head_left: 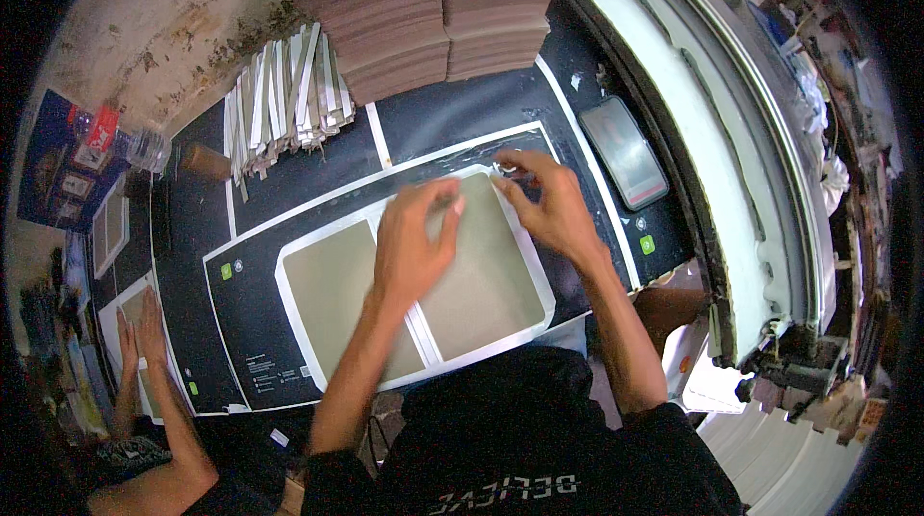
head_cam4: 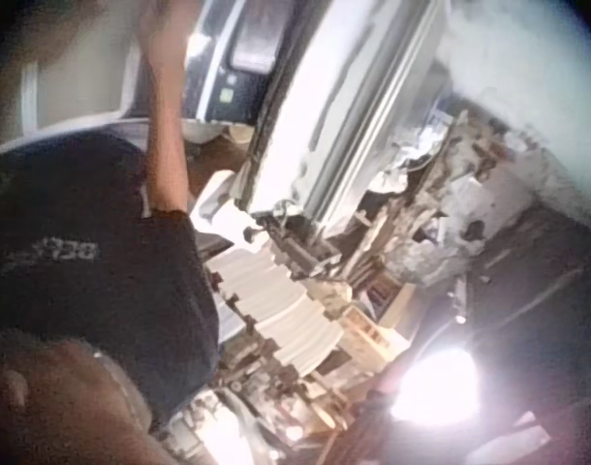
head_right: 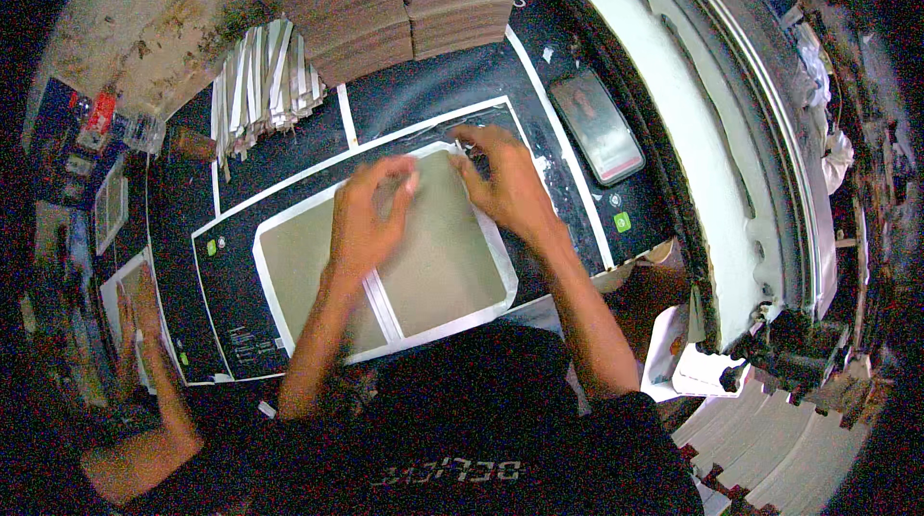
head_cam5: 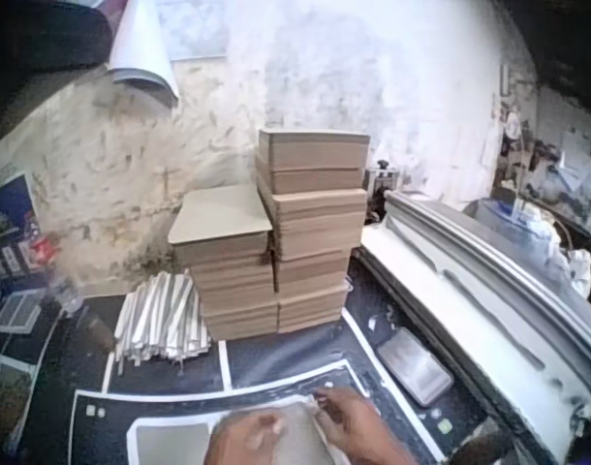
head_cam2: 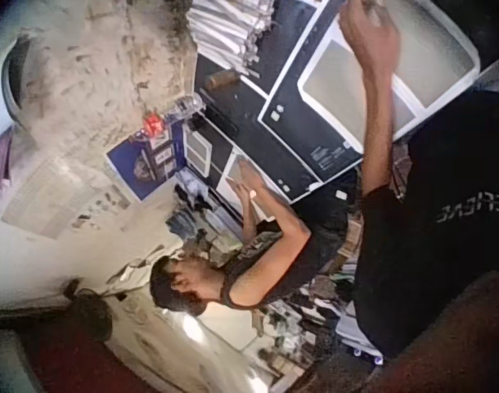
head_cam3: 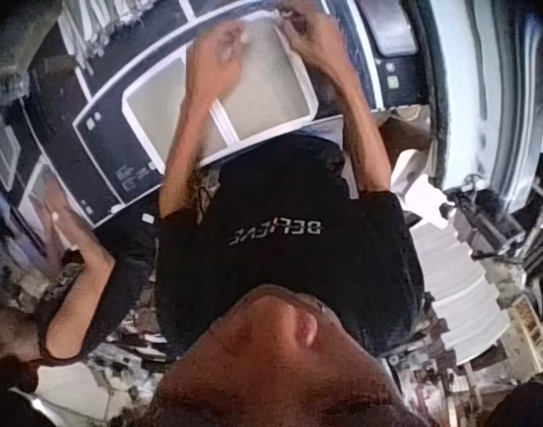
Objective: The person aligns cardboard sheets onto a base template, applies adhesive strips to the center, and presses them down. The person then transfers the assembly to a roller press machine to secure the layers together.
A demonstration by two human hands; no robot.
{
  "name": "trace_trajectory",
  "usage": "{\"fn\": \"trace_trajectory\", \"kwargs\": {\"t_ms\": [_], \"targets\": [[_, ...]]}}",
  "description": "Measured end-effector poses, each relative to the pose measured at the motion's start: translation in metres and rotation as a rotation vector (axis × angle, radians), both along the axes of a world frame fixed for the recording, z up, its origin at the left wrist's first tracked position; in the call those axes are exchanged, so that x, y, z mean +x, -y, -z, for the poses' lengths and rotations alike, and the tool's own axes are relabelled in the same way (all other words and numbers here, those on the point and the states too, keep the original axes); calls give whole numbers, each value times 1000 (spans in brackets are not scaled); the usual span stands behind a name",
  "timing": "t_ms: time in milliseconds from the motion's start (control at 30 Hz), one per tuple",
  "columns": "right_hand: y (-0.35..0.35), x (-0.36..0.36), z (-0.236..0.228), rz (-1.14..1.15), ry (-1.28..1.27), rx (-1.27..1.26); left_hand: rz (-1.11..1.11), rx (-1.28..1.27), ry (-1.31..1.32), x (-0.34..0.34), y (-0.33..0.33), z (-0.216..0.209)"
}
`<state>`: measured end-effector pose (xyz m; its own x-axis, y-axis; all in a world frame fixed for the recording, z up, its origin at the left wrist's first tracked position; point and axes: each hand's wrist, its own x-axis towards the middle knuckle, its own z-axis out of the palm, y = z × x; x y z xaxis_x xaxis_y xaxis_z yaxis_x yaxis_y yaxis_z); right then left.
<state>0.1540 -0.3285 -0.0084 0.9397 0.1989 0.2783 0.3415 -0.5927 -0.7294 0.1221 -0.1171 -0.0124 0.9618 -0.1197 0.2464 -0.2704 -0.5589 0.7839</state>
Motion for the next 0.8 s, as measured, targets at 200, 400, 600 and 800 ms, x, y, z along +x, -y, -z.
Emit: {"fn": "trace_trajectory", "kwargs": {"t_ms": [200,400,600,800], "targets": [[1,49,27,-178,-23,-108,201,191,31,77,-10,20],[2,66,13,-245,-316,-213,308,188,-21,87,-5,30],[-2,70,3,-264,-301,-300,341,183,-119,100,-5,30],[-8,68,-3,-285,-215,-365,357,141,-108,108,-7,35]]}}
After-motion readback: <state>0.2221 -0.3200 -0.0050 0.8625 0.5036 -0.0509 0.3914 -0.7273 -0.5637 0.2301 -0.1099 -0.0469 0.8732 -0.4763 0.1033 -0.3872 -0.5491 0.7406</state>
